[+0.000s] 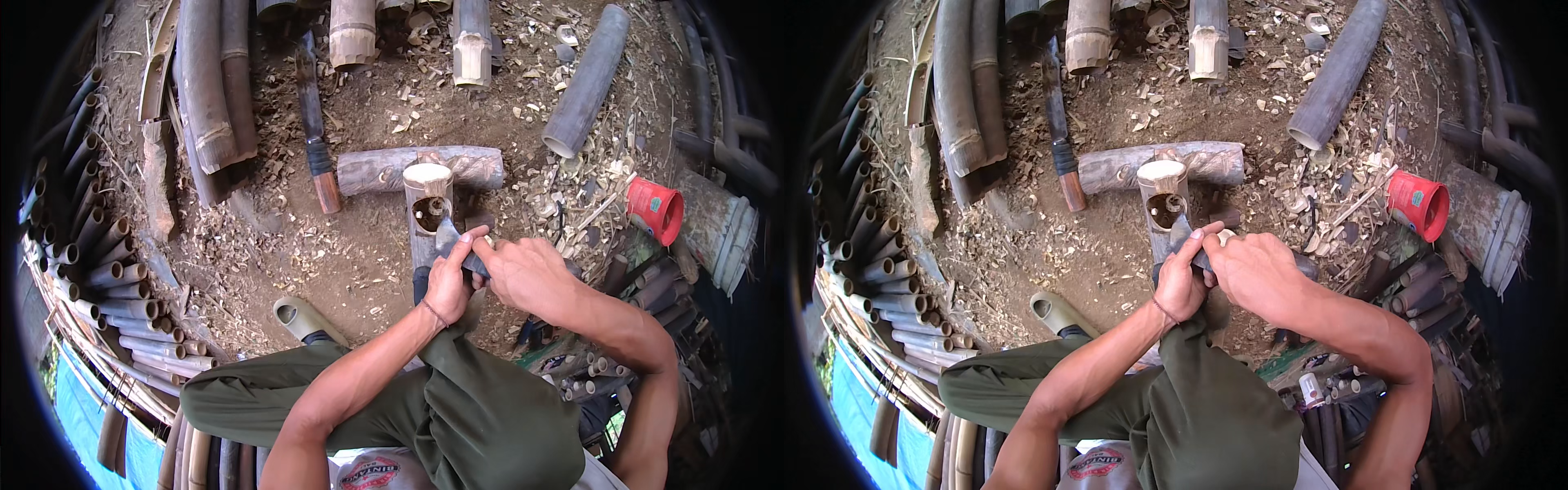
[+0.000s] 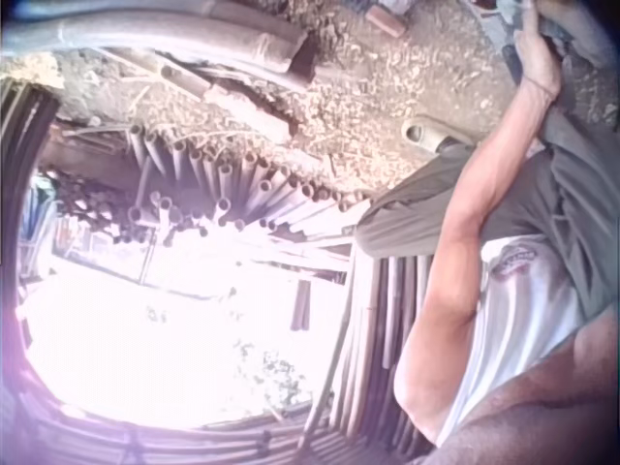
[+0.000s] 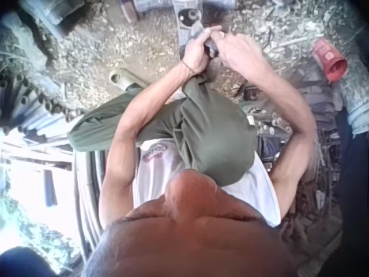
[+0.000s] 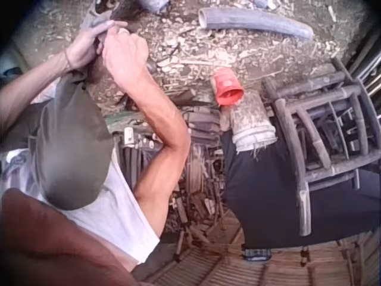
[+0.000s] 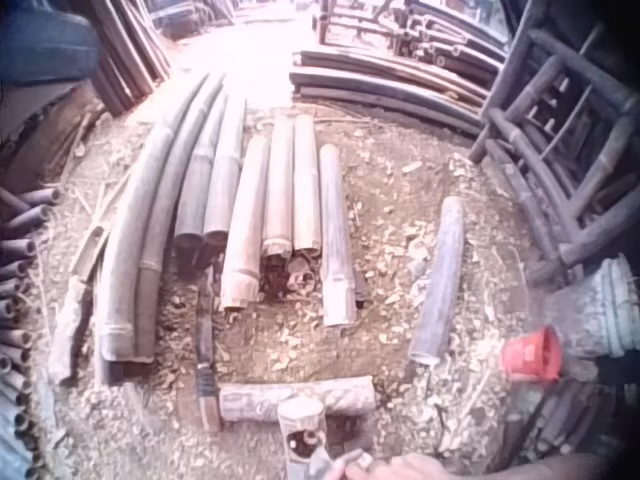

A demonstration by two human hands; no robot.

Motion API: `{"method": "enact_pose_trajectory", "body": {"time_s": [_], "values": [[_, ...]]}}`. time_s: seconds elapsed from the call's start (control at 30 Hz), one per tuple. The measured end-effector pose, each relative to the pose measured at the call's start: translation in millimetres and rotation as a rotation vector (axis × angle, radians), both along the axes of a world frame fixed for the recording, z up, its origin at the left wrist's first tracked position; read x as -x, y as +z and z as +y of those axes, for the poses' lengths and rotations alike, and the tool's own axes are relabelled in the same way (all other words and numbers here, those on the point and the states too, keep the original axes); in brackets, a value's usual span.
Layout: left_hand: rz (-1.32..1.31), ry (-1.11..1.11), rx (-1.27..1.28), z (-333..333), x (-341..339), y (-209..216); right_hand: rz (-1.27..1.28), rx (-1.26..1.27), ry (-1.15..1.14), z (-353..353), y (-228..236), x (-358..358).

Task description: The person carves a hole into a bamboo section using a chisel and then fits another bamboo pole into the carved opening.

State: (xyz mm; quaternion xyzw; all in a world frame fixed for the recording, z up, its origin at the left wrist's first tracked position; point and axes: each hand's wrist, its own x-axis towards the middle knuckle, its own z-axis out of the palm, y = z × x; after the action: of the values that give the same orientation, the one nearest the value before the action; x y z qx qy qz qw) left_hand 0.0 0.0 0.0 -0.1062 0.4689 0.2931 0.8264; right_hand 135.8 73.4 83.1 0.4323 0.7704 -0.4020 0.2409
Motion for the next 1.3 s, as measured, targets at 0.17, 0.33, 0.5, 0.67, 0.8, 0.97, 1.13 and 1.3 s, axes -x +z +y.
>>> {"method": "enact_pose_trajectory", "body": {"time_s": [0.17,0.33,0.5,0.67,0.8,0.97,1.13,1.3], "values": [[0.092,-0.107,0.05,3.4,10.5,5.9,0.029,0.201,-0.081,2.9,-8.5,4.3],[0.316,-0.303,0.024,8.6,25.6,8.7,0.086,0.274,-0.304,-17.2,-16.7,18.6],[0.489,-0.574,-0.113,8.2,45.8,-6.4,0.159,0.327,-0.584,-46.2,-27.2,37.5],[0.698,-0.79,-0.442,15.6,68.6,-26.2,0.296,0.209,-0.917,-78.3,-46.6,71.2],[0.792,-1.024,-0.584,30.3,82.7,-28.1,0.357,0.16,-1.092,-87.4,-56.3,100.2],[0.778,-0.957,-0.578,25.4,80.9,-36.7,0.267,0.069,-0.946,-86.4,-52.0,88.8],[0.485,-0.645,-0.481,35.2,25.6,-2.0,0.071,-0.084,-0.692,-55.6,-30.1,28.1],[0.338,-0.352,-0.253,50.8,11.0,12.1,-0.03,-0.105,-0.24,16.1,-15.4,12.1]]}}
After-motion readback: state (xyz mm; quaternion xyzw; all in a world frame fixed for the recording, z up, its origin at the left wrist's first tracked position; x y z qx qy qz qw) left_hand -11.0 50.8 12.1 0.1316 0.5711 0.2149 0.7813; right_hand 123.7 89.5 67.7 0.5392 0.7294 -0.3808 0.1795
